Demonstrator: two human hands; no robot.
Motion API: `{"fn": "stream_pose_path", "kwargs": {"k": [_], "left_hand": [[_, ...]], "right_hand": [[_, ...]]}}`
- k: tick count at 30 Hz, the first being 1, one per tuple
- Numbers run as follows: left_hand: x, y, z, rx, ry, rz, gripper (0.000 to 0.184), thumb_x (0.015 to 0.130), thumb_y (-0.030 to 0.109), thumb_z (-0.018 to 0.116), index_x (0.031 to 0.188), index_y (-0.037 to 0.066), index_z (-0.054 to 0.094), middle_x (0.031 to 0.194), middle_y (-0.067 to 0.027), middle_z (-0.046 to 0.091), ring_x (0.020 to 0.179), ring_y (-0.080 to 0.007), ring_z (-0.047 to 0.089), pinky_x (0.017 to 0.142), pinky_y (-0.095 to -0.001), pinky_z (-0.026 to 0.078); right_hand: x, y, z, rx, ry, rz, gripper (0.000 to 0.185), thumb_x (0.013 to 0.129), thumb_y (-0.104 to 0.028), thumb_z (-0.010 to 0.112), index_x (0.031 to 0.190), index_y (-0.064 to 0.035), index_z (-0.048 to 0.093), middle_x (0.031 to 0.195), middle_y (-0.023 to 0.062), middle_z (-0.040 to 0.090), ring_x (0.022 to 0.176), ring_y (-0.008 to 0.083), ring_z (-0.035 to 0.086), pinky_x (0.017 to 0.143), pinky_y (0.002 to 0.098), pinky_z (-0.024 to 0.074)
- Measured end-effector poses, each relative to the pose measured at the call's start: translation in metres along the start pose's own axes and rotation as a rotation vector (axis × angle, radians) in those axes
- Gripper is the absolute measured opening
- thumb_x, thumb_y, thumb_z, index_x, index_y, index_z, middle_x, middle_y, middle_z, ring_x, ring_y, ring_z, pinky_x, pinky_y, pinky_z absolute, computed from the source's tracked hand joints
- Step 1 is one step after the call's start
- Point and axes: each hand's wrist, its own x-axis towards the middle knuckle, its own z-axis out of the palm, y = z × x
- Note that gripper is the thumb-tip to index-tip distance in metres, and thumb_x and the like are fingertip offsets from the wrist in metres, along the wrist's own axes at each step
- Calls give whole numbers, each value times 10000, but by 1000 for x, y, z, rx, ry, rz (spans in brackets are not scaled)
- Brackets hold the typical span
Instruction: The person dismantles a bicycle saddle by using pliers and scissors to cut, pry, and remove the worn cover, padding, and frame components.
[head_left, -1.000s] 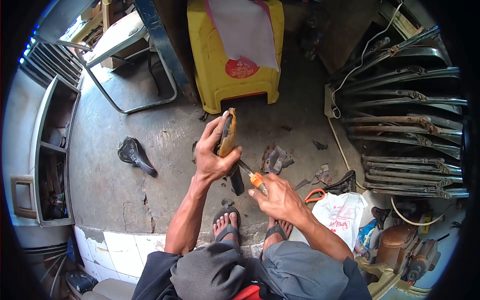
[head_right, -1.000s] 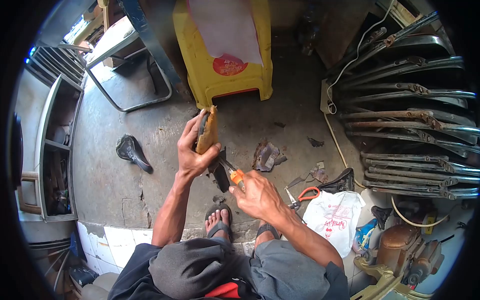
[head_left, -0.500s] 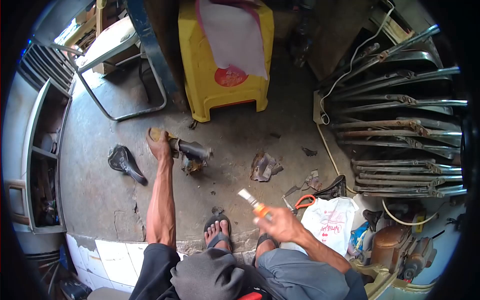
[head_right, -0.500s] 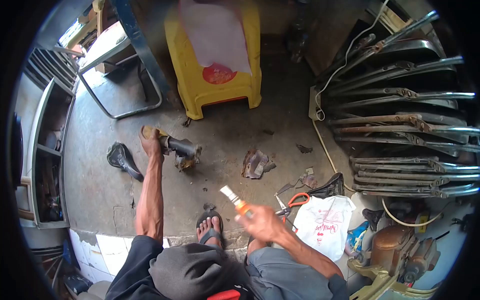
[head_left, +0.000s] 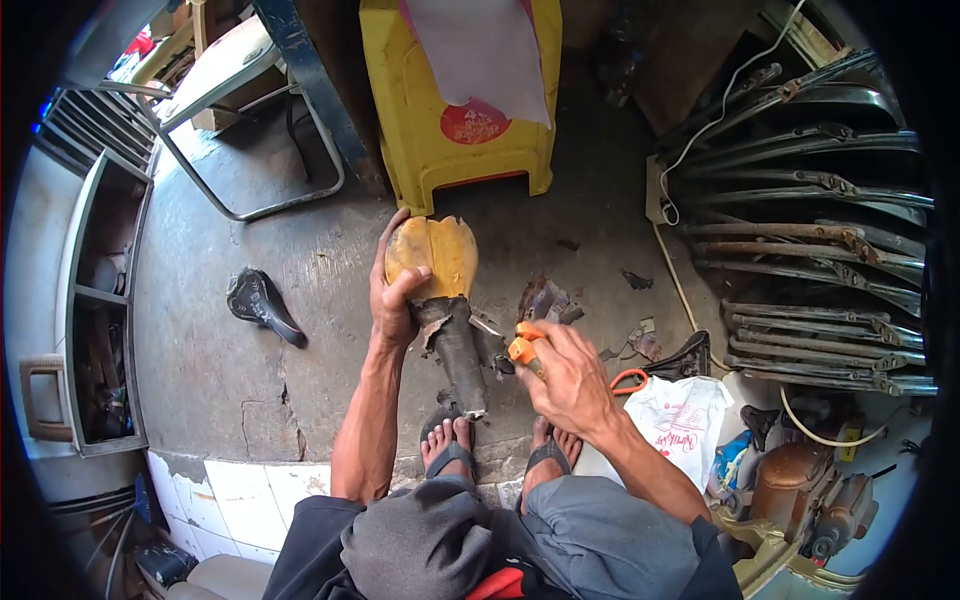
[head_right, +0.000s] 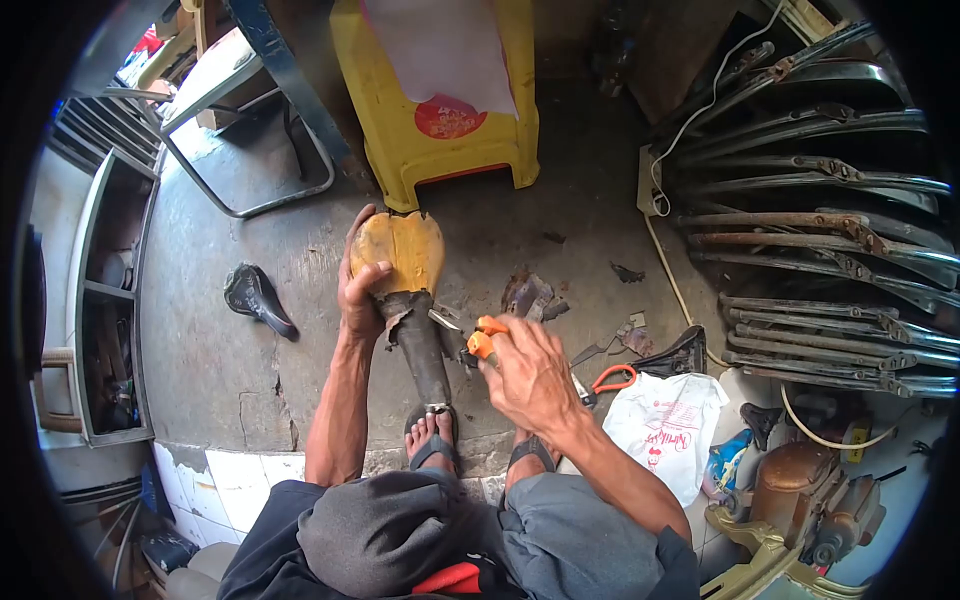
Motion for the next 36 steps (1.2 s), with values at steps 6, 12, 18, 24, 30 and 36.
{"fn": "stream_pose_path", "kwargs": {"k": [6,12,18,24,30,36], "left_hand": [[-6,-1,5,787,-58,399,768,694,106,661,1434,22,474,1294,-163,558,1208,-285,566,1061,-397,448],[-14,8,22,1039,-313,661,739,637,34,675,1366,28,553,1230,-183,547,1109,-323,606,946,-399,505],[-21,7,31,1092,-402,587,786,598,39,687,1375,65,565,1220,-191,547,997,-353,632,865,-412,544],[-6,-4,16,1186,-45,482,593,816,155,744,1360,10,554,1239,-182,586,1091,-291,620,951,-389,511],[23,-78,-49,583,329,-252,412,846,176,725,1177,-54,642,1004,-119,704,849,-217,679,780,-346,557],[64,-41,-201,736,948,-31,295,829,211,707,1030,0,661,859,-92,667,721,-231,641,651,-378,553]], "right_hand": [[1,-7,-4,397,-312,380,444,917,-380,671,1099,25,668,1054,233,656,1003,413,645,891,471,498],[17,-16,-19,306,-507,466,470,918,-417,648,1080,22,684,1009,275,676,1008,443,655,885,491,501],[17,-4,-9,236,-581,398,472,918,-478,628,1025,-23,694,795,205,674,842,383,678,803,469,504],[16,-3,15,387,-437,435,469,920,-429,632,1081,7,690,847,273,688,877,430,690,808,482,521],[24,-9,36,306,-384,469,439,930,-369,608,972,64,671,795,286,670,785,424,691,746,496,531],[-42,-21,-10,335,-689,142,367,926,-340,633,1098,-18,677,954,302,660,938,452,662,822,501,526]]}}
